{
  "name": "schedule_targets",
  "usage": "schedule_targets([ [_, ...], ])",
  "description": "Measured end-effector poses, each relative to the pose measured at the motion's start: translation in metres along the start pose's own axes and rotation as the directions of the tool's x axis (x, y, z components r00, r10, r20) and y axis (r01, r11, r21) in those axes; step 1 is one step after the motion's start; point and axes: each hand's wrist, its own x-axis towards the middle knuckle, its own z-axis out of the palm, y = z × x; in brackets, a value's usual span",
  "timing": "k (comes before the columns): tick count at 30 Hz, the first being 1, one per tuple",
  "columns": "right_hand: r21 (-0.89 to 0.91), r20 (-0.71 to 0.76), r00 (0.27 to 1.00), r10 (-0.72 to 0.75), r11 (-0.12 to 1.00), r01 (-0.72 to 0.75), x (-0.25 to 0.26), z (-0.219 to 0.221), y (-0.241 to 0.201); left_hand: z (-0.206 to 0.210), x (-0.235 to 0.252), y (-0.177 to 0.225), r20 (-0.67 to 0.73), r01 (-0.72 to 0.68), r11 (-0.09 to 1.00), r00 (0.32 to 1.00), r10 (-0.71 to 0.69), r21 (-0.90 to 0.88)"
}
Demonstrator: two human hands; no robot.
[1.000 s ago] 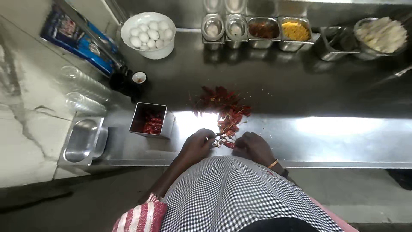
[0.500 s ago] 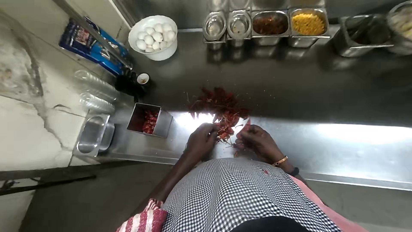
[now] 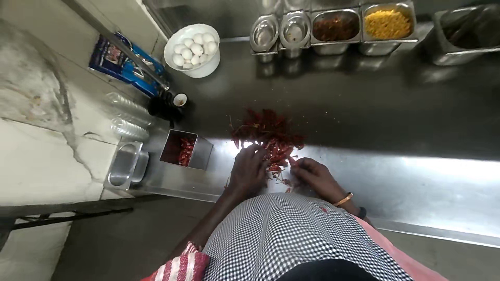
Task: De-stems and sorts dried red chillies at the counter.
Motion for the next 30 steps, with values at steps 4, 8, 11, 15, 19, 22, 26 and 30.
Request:
schedule_targets([
  [4, -0.57, 0.186, 0.973, -0.137, 0.792, 0.22, 0.001, 0.001, -0.018, -0.023, 0.007, 0.018, 0.205, -0.205, 0.977, 0.956, 0.211, -0.052],
  [8, -0.701, 0.311, 0.916, -0.254, 0.589, 0.402, 0.005, 0.008, -0.024, -0.023, 0.007, 0.021, 0.458, -0.159, 0.968, 0.857, 0.234, -0.195],
  [11, -0.72, 0.339, 0.872, -0.352, 0.499, 0.481, 0.006, 0.012, -0.027, -0.026, 0.003, 0.016, 0.483, -0.021, 0.95, 0.858, 0.177, -0.311],
  [15, -0.753, 0.319, 0.777, -0.543, 0.352, 0.555, 0.008, 0.022, -0.026, -0.024, -0.003, 0.005, 0.44, 0.176, 0.817, 0.892, 0.104, -0.55],
  [19, -0.73, 0.255, 0.751, -0.609, 0.388, 0.562, 0.002, 0.031, -0.02, -0.008, -0.016, -0.006, 0.507, 0.435, 0.405, 0.858, 0.086, -0.804],
  [22, -0.466, -0.001, 0.838, -0.545, 0.742, 0.482, -0.002, 0.042, -0.008, 0.001, -0.026, -0.012, 0.491, 0.491, 0.008, 0.871, 0.03, -0.871],
  [26, 0.38, -0.229, 0.973, -0.028, 0.918, 0.116, -0.007, 0.057, -0.011, -0.017, -0.017, -0.019, 0.371, 0.39, 0.065, 0.908, -0.196, -0.919],
  [30, 0.696, -0.044, 0.987, 0.153, 0.714, -0.08, -0.005, 0.067, -0.014, -0.04, 0.001, -0.015, 0.209, 0.146, 0.572, 0.977, 0.045, -0.807],
])
